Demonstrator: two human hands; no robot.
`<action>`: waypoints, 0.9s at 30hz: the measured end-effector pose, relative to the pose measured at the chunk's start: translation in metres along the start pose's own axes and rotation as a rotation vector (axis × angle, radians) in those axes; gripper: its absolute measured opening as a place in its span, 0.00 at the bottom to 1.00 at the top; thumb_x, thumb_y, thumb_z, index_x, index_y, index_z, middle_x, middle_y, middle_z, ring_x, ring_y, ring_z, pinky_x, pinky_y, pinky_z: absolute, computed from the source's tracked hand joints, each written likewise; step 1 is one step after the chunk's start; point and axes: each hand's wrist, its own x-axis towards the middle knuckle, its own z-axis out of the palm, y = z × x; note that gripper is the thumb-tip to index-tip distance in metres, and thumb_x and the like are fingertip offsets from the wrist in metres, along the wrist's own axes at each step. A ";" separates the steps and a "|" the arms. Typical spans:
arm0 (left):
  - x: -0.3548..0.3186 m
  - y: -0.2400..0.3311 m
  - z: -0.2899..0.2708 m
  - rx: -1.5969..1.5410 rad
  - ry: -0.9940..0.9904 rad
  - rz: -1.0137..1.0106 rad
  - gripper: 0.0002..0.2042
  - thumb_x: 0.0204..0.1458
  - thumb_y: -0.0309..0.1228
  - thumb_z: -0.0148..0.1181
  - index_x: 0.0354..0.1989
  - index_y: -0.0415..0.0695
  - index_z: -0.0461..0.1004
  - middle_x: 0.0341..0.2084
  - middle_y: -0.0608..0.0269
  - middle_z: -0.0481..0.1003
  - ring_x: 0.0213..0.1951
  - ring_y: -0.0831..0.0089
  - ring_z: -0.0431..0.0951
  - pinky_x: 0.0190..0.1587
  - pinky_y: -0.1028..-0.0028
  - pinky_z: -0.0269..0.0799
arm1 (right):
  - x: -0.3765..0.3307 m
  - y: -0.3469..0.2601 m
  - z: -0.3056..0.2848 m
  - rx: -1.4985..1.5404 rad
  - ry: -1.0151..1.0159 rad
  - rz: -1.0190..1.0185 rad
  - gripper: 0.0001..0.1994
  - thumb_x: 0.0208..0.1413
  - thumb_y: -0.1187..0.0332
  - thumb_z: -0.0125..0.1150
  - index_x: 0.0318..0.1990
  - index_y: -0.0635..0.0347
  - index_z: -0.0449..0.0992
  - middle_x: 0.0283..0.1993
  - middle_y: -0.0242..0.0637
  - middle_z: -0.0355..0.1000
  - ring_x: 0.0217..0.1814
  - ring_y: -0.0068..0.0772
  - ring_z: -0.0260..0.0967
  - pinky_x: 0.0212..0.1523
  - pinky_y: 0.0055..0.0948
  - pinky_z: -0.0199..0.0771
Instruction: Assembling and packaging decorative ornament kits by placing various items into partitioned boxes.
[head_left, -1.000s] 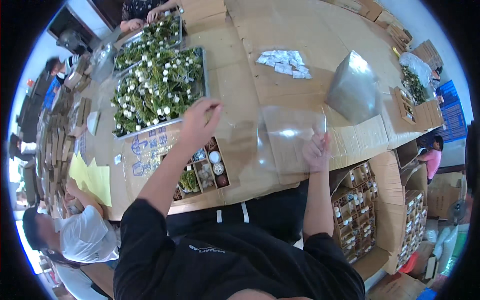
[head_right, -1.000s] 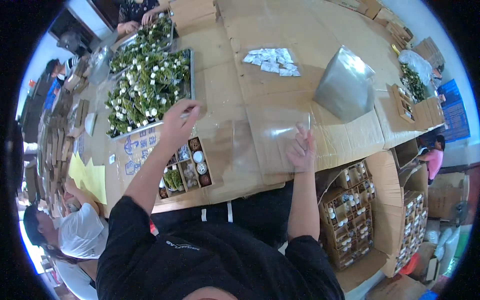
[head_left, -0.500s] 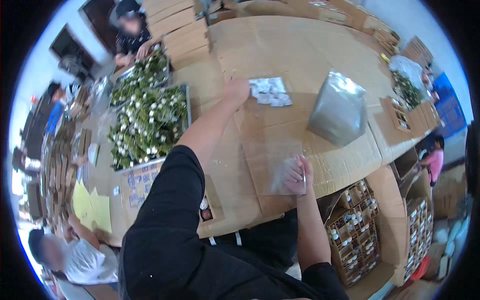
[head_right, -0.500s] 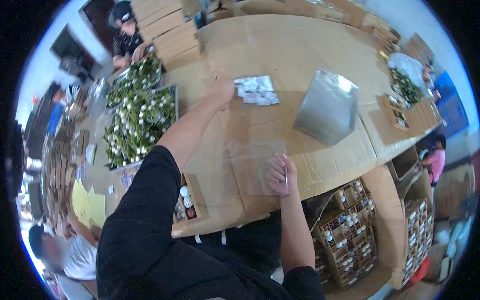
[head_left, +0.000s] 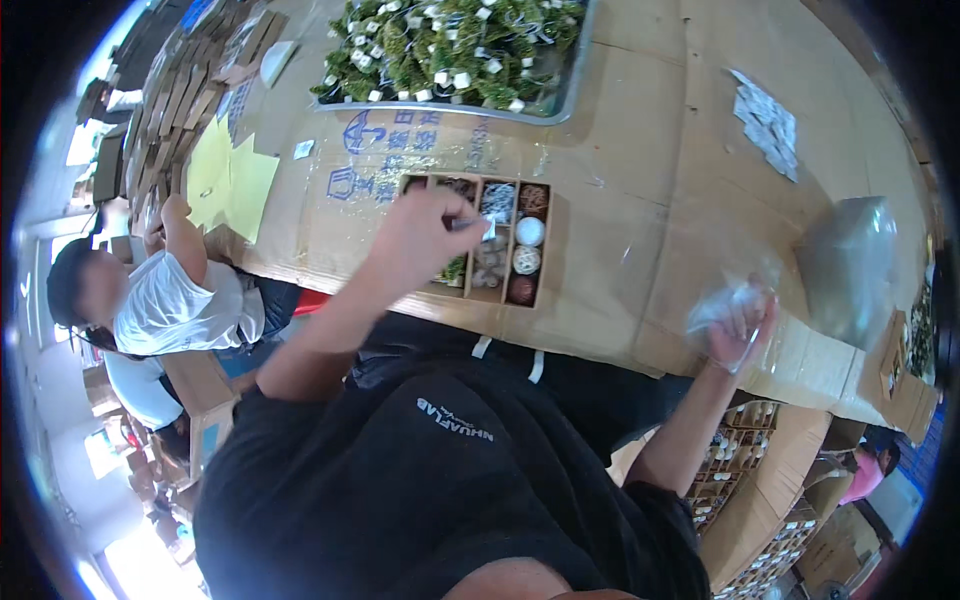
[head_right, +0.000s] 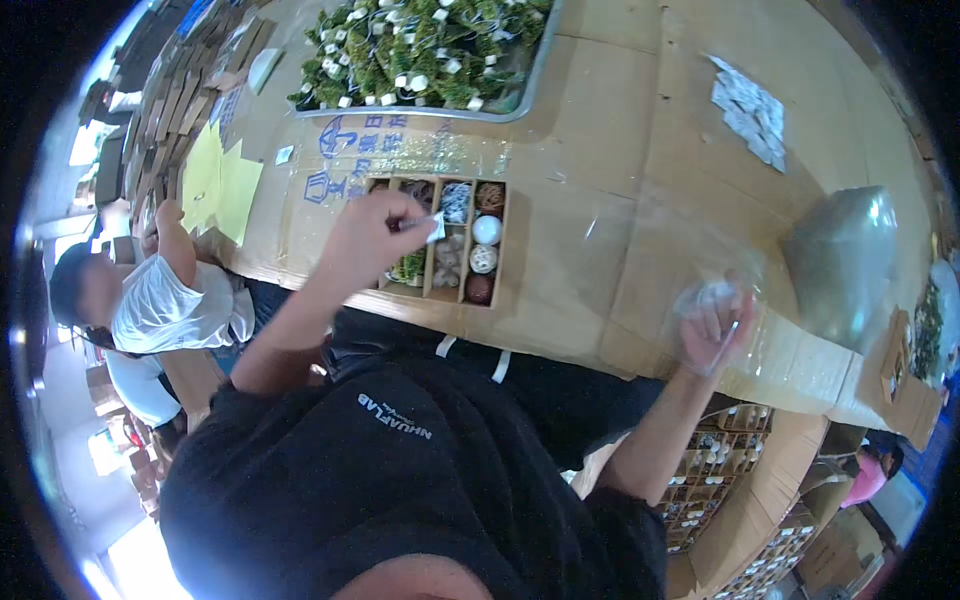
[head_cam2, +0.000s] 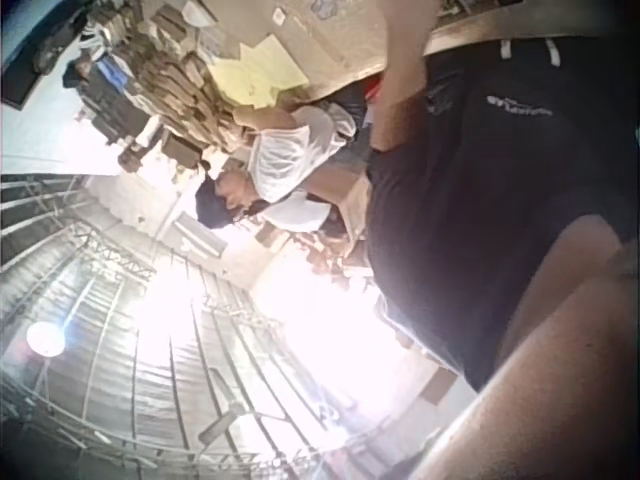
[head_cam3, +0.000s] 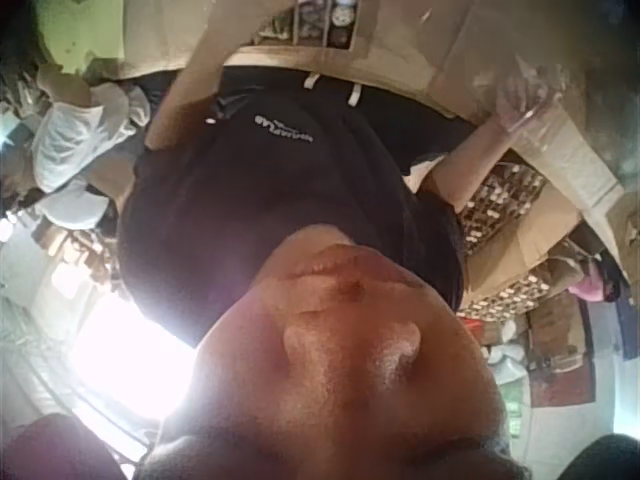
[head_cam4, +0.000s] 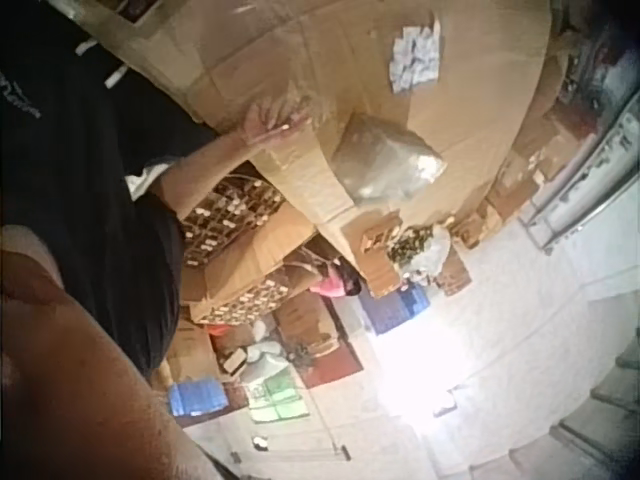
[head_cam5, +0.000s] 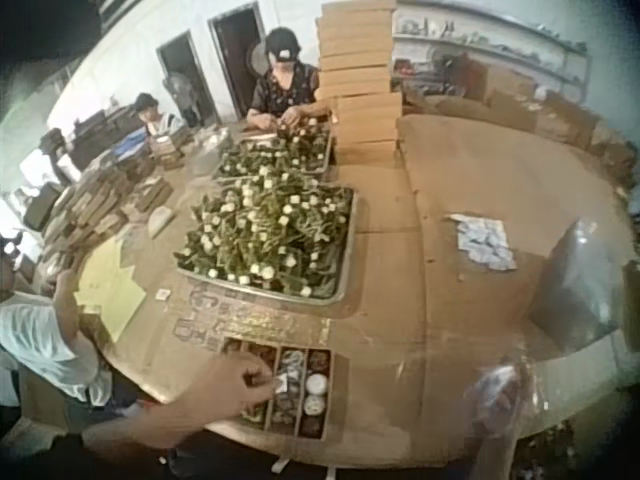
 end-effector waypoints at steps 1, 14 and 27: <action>-0.016 -0.006 0.004 0.042 0.088 0.038 0.09 0.50 0.32 0.68 0.32 0.39 0.81 0.22 0.60 0.77 0.23 0.72 0.76 0.29 0.74 0.70 | 0.002 -0.002 -0.001 0.077 -0.105 0.064 0.18 0.67 0.60 0.50 0.53 0.69 0.69 0.16 0.21 0.53 0.13 0.13 0.50 0.15 0.17 0.49; -0.044 -0.035 0.041 0.381 0.045 -0.046 0.24 0.52 0.32 0.62 0.58 0.53 0.64 0.18 0.61 0.75 0.22 0.58 0.79 0.25 0.59 0.73 | -0.004 0.007 0.012 -0.085 -0.066 -0.026 0.10 0.67 0.63 0.52 0.44 0.60 0.62 0.16 0.24 0.55 0.13 0.16 0.49 0.17 0.20 0.50; -0.022 -0.033 0.010 0.473 -0.263 0.189 0.29 0.48 0.24 0.59 0.60 0.42 0.59 0.24 0.47 0.76 0.30 0.49 0.79 0.33 0.55 0.73 | -0.010 0.010 0.008 -0.059 -0.097 -0.093 0.11 0.67 0.62 0.52 0.44 0.59 0.63 0.16 0.24 0.55 0.13 0.16 0.50 0.18 0.19 0.50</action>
